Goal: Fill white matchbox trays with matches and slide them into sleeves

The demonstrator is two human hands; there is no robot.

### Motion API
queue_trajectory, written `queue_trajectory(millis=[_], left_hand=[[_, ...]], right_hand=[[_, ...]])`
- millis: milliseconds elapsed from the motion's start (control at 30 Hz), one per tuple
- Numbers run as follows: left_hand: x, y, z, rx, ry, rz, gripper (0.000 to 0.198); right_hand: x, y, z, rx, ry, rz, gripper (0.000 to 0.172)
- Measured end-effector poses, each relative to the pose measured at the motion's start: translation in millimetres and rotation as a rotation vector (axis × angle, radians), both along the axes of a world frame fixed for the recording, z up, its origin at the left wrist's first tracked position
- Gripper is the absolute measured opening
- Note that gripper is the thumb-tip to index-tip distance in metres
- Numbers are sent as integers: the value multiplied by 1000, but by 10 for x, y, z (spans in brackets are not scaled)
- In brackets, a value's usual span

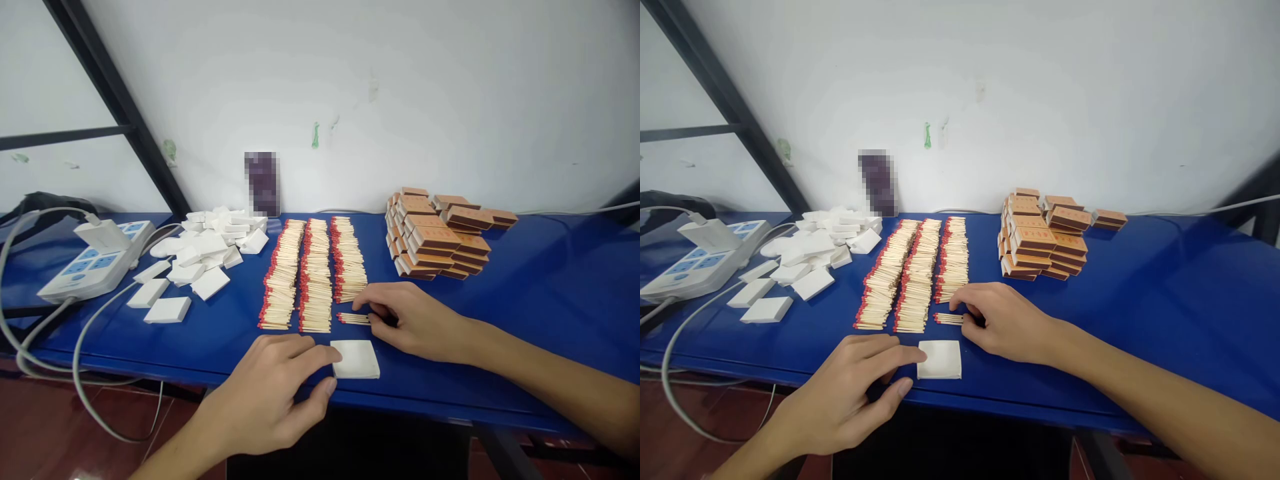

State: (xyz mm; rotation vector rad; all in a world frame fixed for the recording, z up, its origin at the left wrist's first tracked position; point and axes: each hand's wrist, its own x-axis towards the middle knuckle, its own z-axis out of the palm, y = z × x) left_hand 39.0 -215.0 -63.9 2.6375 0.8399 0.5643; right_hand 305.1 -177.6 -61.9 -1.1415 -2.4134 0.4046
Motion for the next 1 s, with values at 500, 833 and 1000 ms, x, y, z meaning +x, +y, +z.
queue_trajectory(millis=[500,833,1000], left_hand=[[3,-11,23,-5,9,8,25],[7,10,30,-28,10,7,23],[10,-6,64,-28,10,-7,22]], right_hand=[[-17,-21,-9,33,-28,-5,25],[-30,-35,14,50,-23,-11,20],[-53,-53,23,36,-31,-20,15]])
